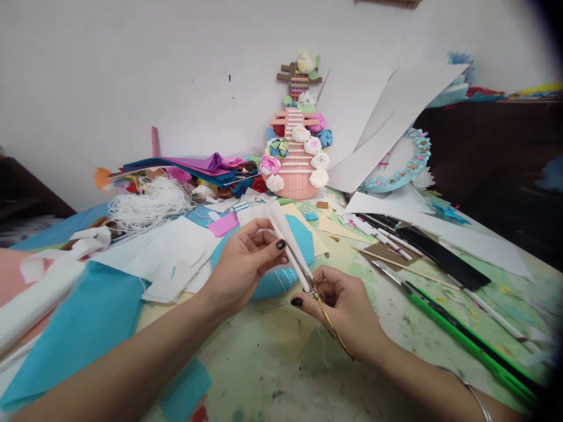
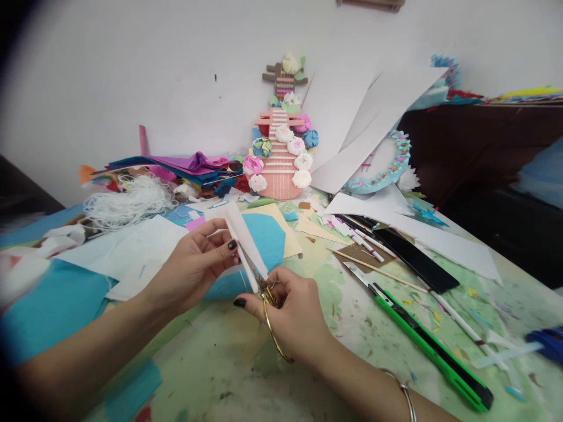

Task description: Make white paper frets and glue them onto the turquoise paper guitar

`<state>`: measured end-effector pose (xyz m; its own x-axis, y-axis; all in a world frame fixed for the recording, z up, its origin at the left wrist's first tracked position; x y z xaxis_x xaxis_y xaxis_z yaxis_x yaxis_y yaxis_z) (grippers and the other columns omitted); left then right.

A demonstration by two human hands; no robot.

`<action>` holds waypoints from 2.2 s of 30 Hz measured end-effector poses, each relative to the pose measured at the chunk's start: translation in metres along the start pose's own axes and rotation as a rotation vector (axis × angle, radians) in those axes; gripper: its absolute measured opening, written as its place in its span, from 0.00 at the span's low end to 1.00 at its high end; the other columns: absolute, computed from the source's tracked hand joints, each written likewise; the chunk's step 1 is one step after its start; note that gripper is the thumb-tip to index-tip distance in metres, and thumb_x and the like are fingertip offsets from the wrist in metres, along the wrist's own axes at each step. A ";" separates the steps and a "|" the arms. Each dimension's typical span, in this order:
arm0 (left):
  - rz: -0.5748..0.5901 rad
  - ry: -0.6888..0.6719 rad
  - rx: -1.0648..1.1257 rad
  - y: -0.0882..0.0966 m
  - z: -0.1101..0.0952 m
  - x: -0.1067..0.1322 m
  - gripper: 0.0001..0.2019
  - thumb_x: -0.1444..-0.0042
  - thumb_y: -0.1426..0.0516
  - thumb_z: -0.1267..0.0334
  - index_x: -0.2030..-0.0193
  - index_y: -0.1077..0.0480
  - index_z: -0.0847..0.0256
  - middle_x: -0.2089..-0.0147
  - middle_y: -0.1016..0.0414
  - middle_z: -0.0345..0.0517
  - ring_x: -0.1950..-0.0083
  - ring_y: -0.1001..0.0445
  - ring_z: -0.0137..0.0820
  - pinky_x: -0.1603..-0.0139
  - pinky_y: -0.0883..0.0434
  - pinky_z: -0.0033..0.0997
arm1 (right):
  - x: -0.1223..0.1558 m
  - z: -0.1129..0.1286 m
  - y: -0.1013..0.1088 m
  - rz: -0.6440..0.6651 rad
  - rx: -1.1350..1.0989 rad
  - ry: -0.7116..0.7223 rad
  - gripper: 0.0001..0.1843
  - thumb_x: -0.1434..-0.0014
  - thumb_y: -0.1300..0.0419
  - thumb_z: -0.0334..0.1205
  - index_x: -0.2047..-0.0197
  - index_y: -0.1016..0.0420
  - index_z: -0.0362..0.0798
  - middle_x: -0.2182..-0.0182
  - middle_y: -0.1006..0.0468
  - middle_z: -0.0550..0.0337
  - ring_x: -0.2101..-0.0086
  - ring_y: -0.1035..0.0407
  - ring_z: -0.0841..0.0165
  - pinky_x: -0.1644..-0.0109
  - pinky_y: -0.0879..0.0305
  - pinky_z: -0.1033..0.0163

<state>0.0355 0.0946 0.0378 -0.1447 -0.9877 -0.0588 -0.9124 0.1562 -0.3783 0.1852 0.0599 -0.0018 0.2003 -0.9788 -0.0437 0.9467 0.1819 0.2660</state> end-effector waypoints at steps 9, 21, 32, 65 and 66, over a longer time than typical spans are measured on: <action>0.024 0.001 -0.015 0.000 0.000 0.001 0.15 0.54 0.34 0.68 0.60 0.32 0.62 0.70 0.27 0.39 0.71 0.28 0.24 0.66 0.28 0.26 | -0.001 -0.001 0.001 -0.024 -0.033 -0.004 0.25 0.57 0.32 0.53 0.71 0.43 0.49 0.87 0.44 0.74 0.82 0.55 0.78 0.80 0.61 0.70; 0.040 0.010 -0.038 -0.004 0.003 0.003 0.15 0.54 0.34 0.67 0.61 0.33 0.62 0.72 0.28 0.38 0.71 0.28 0.24 0.66 0.27 0.27 | 0.000 -0.002 0.002 -0.042 -0.116 -0.018 0.31 0.59 0.29 0.50 0.71 0.51 0.52 0.85 0.48 0.77 0.82 0.55 0.77 0.80 0.60 0.70; 0.024 0.000 -0.029 -0.004 0.005 0.003 0.15 0.55 0.33 0.67 0.62 0.32 0.63 0.72 0.27 0.38 0.72 0.27 0.25 0.68 0.27 0.26 | -0.001 -0.001 0.000 -0.048 -0.111 -0.004 0.30 0.59 0.29 0.51 0.72 0.50 0.51 0.84 0.47 0.76 0.81 0.55 0.77 0.79 0.59 0.70; 0.139 -0.012 -0.127 -0.010 0.013 0.007 0.16 0.49 0.37 0.66 0.54 0.31 0.65 0.75 0.32 0.36 0.72 0.30 0.24 0.69 0.29 0.23 | -0.002 0.002 0.007 -0.113 -0.053 0.060 0.29 0.59 0.30 0.48 0.77 0.50 0.50 0.84 0.50 0.75 0.79 0.57 0.77 0.78 0.60 0.70; 0.145 -0.014 -0.135 -0.010 0.013 0.007 0.16 0.49 0.37 0.66 0.53 0.31 0.65 0.75 0.32 0.36 0.72 0.30 0.24 0.68 0.29 0.24 | -0.002 0.003 0.007 -0.121 -0.046 0.060 0.29 0.59 0.30 0.48 0.77 0.50 0.50 0.84 0.50 0.75 0.80 0.57 0.77 0.79 0.60 0.69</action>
<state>0.0490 0.0857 0.0290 -0.2734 -0.9547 -0.1172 -0.9256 0.2943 -0.2381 0.1908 0.0633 0.0030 0.0979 -0.9866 -0.1304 0.9751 0.0688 0.2109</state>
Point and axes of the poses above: each hand's wrist, its own x-axis away from the middle knuckle, its own y-axis out of the back of the hand, z = x × y, the point moved 5 cm from there along -x, towards the middle knuckle
